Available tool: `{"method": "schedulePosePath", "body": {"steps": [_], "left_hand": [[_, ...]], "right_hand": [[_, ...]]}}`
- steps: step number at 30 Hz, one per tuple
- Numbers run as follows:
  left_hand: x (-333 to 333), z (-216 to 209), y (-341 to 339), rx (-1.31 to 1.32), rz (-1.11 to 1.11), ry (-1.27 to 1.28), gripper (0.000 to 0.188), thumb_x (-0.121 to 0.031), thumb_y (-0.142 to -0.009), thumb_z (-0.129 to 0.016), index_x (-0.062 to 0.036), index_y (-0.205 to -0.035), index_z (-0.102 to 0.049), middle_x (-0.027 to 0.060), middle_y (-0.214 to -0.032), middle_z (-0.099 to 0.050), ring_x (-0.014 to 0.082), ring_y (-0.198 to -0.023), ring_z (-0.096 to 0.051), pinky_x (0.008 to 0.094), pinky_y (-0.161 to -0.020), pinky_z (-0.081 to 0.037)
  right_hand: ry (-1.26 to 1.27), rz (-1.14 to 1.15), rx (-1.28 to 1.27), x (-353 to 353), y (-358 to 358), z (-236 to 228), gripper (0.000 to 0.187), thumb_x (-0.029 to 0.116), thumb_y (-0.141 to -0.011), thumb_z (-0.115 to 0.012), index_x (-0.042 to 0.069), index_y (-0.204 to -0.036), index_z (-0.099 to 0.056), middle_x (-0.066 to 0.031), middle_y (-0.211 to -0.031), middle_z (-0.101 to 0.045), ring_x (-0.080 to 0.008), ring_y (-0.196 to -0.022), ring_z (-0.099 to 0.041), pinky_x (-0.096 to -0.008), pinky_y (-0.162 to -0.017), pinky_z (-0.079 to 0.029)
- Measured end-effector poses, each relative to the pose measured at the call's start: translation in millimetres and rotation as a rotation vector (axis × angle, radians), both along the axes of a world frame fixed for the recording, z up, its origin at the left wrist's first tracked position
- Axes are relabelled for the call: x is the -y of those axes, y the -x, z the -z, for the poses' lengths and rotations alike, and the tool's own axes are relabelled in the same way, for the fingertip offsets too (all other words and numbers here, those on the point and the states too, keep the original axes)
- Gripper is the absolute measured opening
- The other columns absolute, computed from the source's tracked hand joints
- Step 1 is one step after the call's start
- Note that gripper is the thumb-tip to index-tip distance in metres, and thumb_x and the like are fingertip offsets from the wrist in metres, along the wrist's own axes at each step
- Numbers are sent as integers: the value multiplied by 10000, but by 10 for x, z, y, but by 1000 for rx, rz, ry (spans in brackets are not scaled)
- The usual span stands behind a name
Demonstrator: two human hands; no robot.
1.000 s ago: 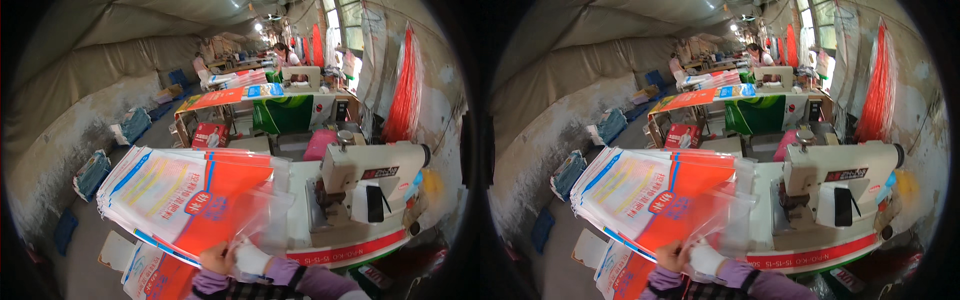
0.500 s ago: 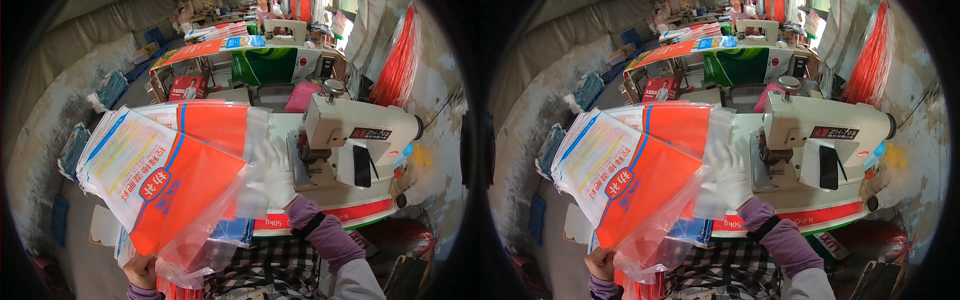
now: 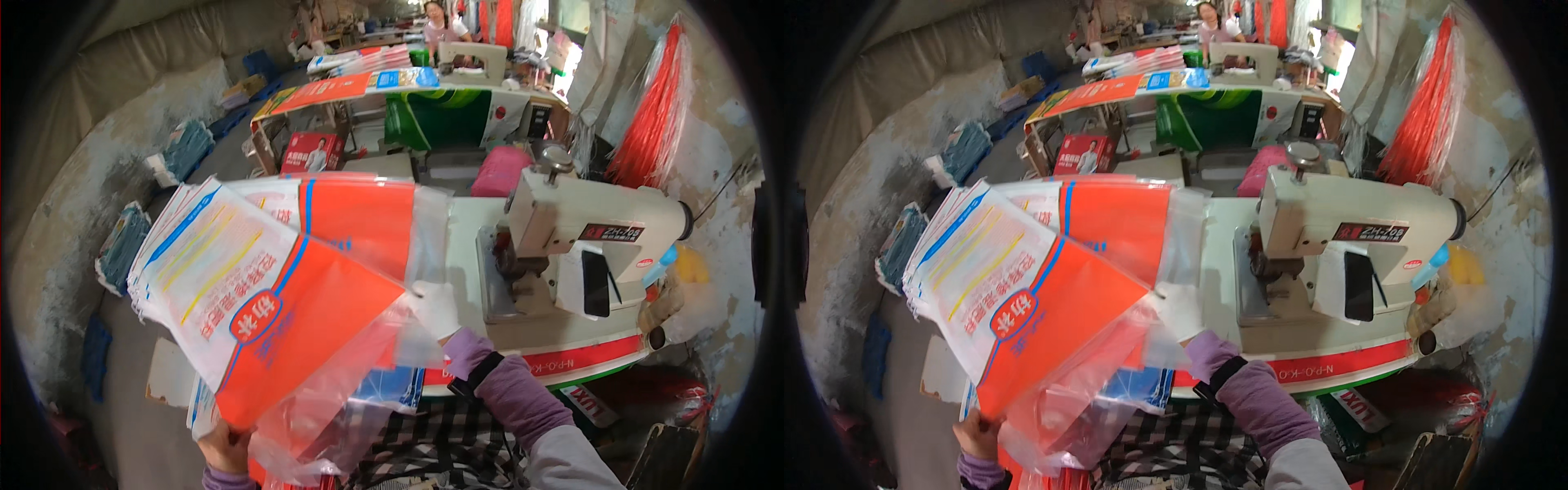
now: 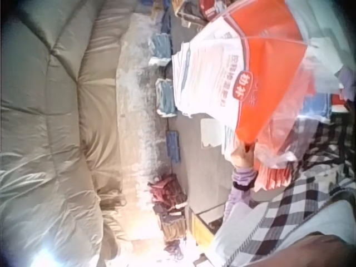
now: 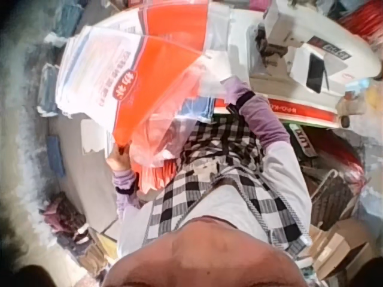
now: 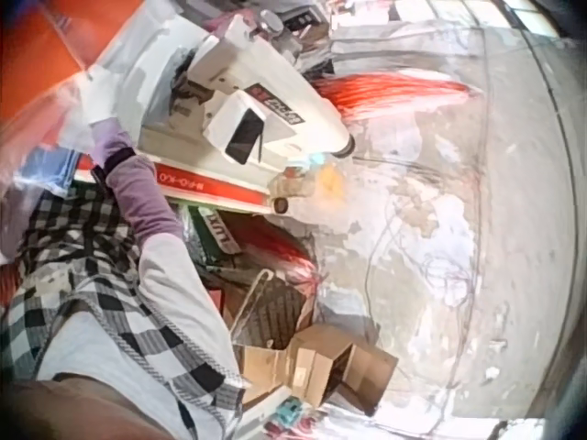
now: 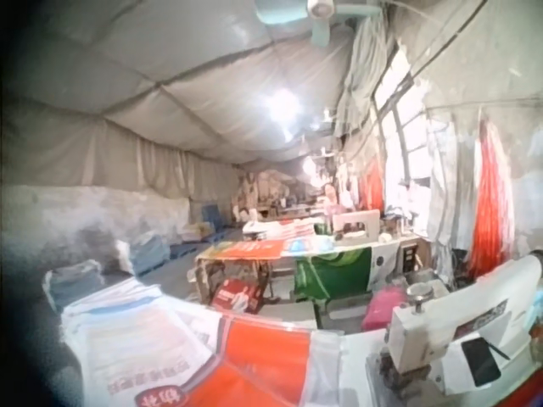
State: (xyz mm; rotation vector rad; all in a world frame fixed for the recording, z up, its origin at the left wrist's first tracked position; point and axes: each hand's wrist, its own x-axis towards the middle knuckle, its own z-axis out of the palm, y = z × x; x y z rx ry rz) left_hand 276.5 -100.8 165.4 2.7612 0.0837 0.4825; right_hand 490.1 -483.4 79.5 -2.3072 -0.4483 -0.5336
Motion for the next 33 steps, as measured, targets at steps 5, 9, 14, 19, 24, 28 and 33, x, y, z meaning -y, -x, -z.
{"method": "schedulePosePath", "body": {"steps": [5,9,14,19,24,28,33], "left_hand": [[-214,332,301,33,215,205,373,-93,-912,-555,-134,-1282,-548,187,-1356,-492,316,-1264,-456,428,-1075,-356],[-323,243,252,248,453,-130,476,-75,-874,-607,-165,-1324,-482,202,-1366,-446,380,-1228,-450,438,-1077,-291],[-1705,-352,-1374,518,102,68,272,-63,-846,-605,-97,-1111,-553,178,-1124,-559,314,-980,-558,389,-844,-403],[-1113,-1367,-3692,605,400,4,210,-33,-851,-523,-52,-1048,-595,153,-1092,-617,283,-953,-616,367,-795,-486],[1427,-582,-4218,500,887,-248,280,-94,-765,-531,-74,-1026,-630,147,-960,-623,363,-932,-587,414,-836,-480],[2868,591,-4032,134,1116,-50,347,-79,-784,-554,-162,-1101,-668,184,-1043,-648,354,-948,-630,415,-831,-507],[3796,959,-3976,-462,1274,392,324,48,-686,-563,-108,-930,-708,114,-792,-676,290,-718,-660,329,-646,-525]], "right_hand": [[258,-46,127,-160,-99,-242,283,141,-764,-578,96,-1042,-612,-133,-1149,-573,-288,-1012,-579,-419,-815,-480],[463,-604,533,-341,-211,-478,359,130,-745,-566,74,-1100,-571,-131,-1345,-451,-314,-1271,-412,-443,-920,-437],[482,-827,311,-1308,932,-1176,160,178,-806,-552,53,-897,-594,-115,-928,-633,-242,-857,-621,-373,-663,-516],[-381,-548,-300,-1358,1060,-896,191,215,-857,-588,101,-1005,-624,-84,-788,-679,-264,-697,-663,-355,-582,-503],[-794,-50,-280,-57,1300,262,455,186,-869,-622,31,-1289,-536,-92,-1027,-683,-136,-898,-641,-295,-798,-508],[-1064,159,-376,545,1852,771,509,197,-845,-675,16,-1297,-525,-90,-1028,-680,-132,-912,-644,-292,-823,-508],[-984,440,-475,911,2334,568,502,213,-759,-733,-31,-1170,-581,-87,-1058,-656,-151,-934,-617,-300,-845,-490]]}}
